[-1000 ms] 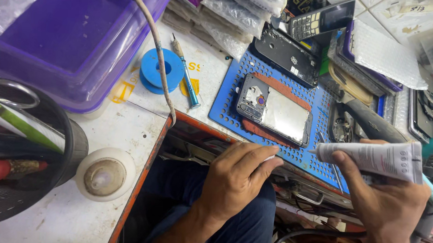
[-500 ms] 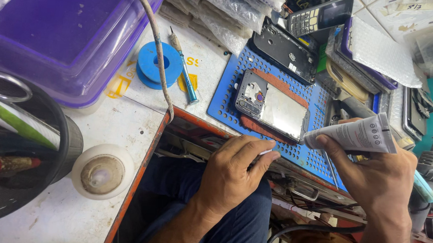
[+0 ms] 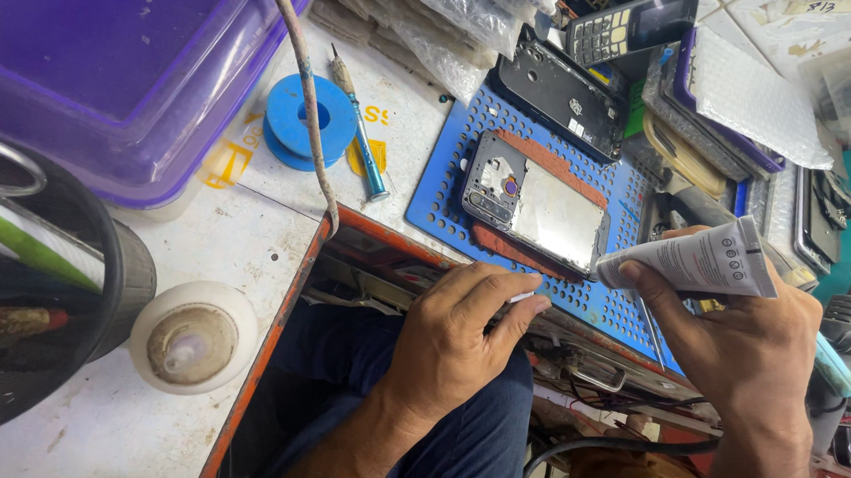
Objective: The person works on a disassembled mobile phone at a cluttered electronics repair bench. They apply adhesive from a tube to the phone's internal frame and then use a small brush to spread the adhesive along the edges. The person handles the phone and adhesive tube throughout the clip.
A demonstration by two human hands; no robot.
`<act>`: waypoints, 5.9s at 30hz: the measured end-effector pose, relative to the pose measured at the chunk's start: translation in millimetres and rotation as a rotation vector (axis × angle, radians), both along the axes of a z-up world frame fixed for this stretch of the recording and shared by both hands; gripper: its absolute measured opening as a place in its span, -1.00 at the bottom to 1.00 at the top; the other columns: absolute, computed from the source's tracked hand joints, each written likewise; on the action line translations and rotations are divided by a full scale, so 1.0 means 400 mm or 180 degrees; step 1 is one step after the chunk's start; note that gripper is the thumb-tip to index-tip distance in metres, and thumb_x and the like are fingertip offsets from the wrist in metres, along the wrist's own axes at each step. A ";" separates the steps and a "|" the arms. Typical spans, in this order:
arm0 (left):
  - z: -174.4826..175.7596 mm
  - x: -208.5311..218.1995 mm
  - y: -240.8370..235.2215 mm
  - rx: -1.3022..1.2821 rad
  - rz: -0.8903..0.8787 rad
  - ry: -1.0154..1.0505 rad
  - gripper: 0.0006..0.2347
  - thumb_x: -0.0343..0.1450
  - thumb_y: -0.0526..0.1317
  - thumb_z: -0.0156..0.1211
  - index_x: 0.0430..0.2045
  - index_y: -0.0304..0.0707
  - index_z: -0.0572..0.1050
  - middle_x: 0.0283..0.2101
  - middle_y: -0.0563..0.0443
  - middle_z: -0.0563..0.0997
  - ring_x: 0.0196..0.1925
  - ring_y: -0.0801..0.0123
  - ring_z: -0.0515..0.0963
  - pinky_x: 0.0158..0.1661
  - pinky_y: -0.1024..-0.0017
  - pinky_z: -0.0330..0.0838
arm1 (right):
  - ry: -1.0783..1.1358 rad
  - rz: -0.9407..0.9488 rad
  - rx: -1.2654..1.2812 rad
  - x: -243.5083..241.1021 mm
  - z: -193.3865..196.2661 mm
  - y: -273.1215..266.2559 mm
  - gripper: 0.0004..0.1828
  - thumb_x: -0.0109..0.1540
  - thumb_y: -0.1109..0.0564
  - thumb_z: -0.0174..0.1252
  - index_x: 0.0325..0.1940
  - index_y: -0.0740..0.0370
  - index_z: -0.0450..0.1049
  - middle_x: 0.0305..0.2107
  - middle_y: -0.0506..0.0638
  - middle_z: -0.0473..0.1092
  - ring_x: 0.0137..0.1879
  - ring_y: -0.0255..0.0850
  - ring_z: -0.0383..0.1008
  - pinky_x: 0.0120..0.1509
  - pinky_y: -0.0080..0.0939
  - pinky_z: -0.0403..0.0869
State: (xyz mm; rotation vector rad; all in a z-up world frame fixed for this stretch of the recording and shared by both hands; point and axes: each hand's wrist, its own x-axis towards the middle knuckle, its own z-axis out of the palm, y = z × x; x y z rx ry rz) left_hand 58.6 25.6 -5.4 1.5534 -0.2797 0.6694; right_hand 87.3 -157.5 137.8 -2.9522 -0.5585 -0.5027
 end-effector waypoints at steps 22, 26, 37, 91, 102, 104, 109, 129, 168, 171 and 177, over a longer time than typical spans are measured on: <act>0.001 0.000 0.001 0.0027 -0.0022 0.0008 -0.82 0.43 -0.28 0.40 -0.16 -0.28 0.57 -0.19 -0.02 0.66 -0.12 0.24 0.69 -0.09 0.36 0.61 | 0.0046 0.0084 0.0067 0.017 0.007 0.001 -0.47 0.15 0.06 0.50 0.14 0.25 0.53 -0.20 0.01 0.60 -0.16 -0.25 0.65 -0.07 -0.24 0.56; 0.003 0.001 0.000 0.0027 -0.0024 -0.0014 -0.82 0.43 -0.28 0.39 -0.15 -0.27 0.57 -0.19 -0.01 0.66 -0.11 0.25 0.69 -0.09 0.37 0.62 | -0.0314 0.0274 0.0506 0.002 -0.009 -0.032 -0.62 0.32 0.13 0.46 0.11 0.36 0.51 -0.12 0.12 0.57 -0.03 -0.19 0.64 0.10 -0.28 0.62; 0.025 -0.037 0.031 -0.0399 -0.0651 0.0293 -0.84 0.47 -0.30 0.30 -0.10 -0.28 0.59 -0.15 -0.04 0.67 -0.11 0.23 0.72 -0.09 0.43 0.62 | 0.0060 -0.0082 0.5411 -0.143 -0.225 -0.072 -0.76 0.50 0.16 0.15 0.16 0.37 0.35 -0.20 0.14 0.49 -0.12 -0.13 0.55 0.00 -0.16 0.57; 0.040 -0.122 -0.010 -0.0830 -0.1797 0.1218 -0.86 0.50 -0.29 0.19 -0.16 -0.42 0.53 -0.18 -0.17 0.78 -0.10 0.30 0.81 -0.11 0.47 0.72 | 0.1168 -0.1151 0.6215 -0.261 -0.316 -0.041 -0.70 0.41 0.05 0.02 0.06 0.36 0.40 -0.23 0.14 0.54 -0.13 -0.14 0.62 -0.09 -0.14 0.62; 0.048 -0.125 0.002 -0.0467 -0.1539 0.1113 -0.83 0.50 -0.21 0.22 -0.28 -0.39 0.52 -0.36 -0.07 0.75 -0.26 0.35 0.81 -0.28 0.50 0.71 | 0.0454 -0.0787 0.5693 -0.286 -0.354 -0.062 -0.72 0.40 0.18 0.11 0.14 0.40 0.35 -0.27 0.27 0.51 -0.26 -0.02 0.61 -0.23 -0.15 0.58; 0.042 -0.128 0.001 -0.0403 -0.1510 0.1197 -0.83 0.50 -0.20 0.22 -0.31 -0.37 0.54 -0.40 -0.07 0.75 -0.30 0.37 0.80 -0.31 0.51 0.70 | 0.0344 -0.0378 0.5741 -0.296 -0.361 -0.053 -0.77 0.46 0.21 0.13 0.05 0.48 0.32 -0.31 0.31 0.50 -0.27 -0.05 0.57 -0.21 -0.17 0.57; 0.053 -0.134 -0.016 -0.0456 -0.1769 0.1365 -0.84 0.48 -0.19 0.26 -0.30 -0.34 0.57 -0.40 -0.08 0.74 -0.32 0.37 0.80 -0.34 0.51 0.69 | 0.0173 -0.0216 0.5636 -0.311 -0.377 -0.032 -0.66 0.33 0.27 0.16 0.14 0.47 0.30 -0.25 0.26 0.49 -0.16 0.00 0.63 -0.09 0.00 0.68; -0.008 -0.101 -0.024 -0.2711 -0.2445 0.0600 -0.43 0.34 -0.28 0.38 0.25 0.03 0.27 0.23 0.00 0.50 0.17 0.30 0.59 0.17 0.35 0.47 | -0.0200 -0.0376 0.5768 -0.329 -0.400 -0.031 -0.65 0.30 0.27 0.23 0.15 0.43 0.37 -0.20 0.22 0.48 -0.14 0.01 0.57 -0.06 -0.04 0.59; 0.212 0.001 0.054 0.1574 0.1641 -0.0926 -0.59 0.35 -0.30 0.35 0.08 -0.38 0.42 0.13 -0.34 0.48 0.17 -0.23 0.51 0.15 0.04 0.44 | 0.0677 0.0991 0.4142 0.002 0.005 0.105 -0.79 0.20 0.45 0.22 -0.10 0.35 0.55 -0.26 0.00 0.50 -0.20 -0.37 0.54 -0.12 -0.39 0.58; 0.275 0.055 0.004 0.1167 0.0569 -0.0718 -0.70 0.46 -0.31 0.38 0.09 -0.17 0.57 -0.07 -0.03 0.66 -0.05 0.20 0.70 -0.06 0.27 0.59 | 0.0364 0.0913 0.4603 0.002 0.020 0.020 -0.80 0.29 0.43 0.20 0.00 0.39 0.51 -0.29 0.05 0.51 -0.23 -0.28 0.57 -0.10 -0.29 0.59; 0.339 0.219 -0.115 0.1078 -0.0280 -0.0792 -0.70 0.45 -0.27 0.38 0.07 -0.22 0.56 -0.14 -0.17 0.69 -0.21 0.10 0.72 -0.24 0.25 0.56 | -0.0228 0.1184 0.5432 0.099 0.011 -0.018 -0.36 0.35 0.37 0.14 0.47 0.17 0.10 -0.17 0.13 0.51 -0.02 -0.25 0.58 0.16 -0.25 0.60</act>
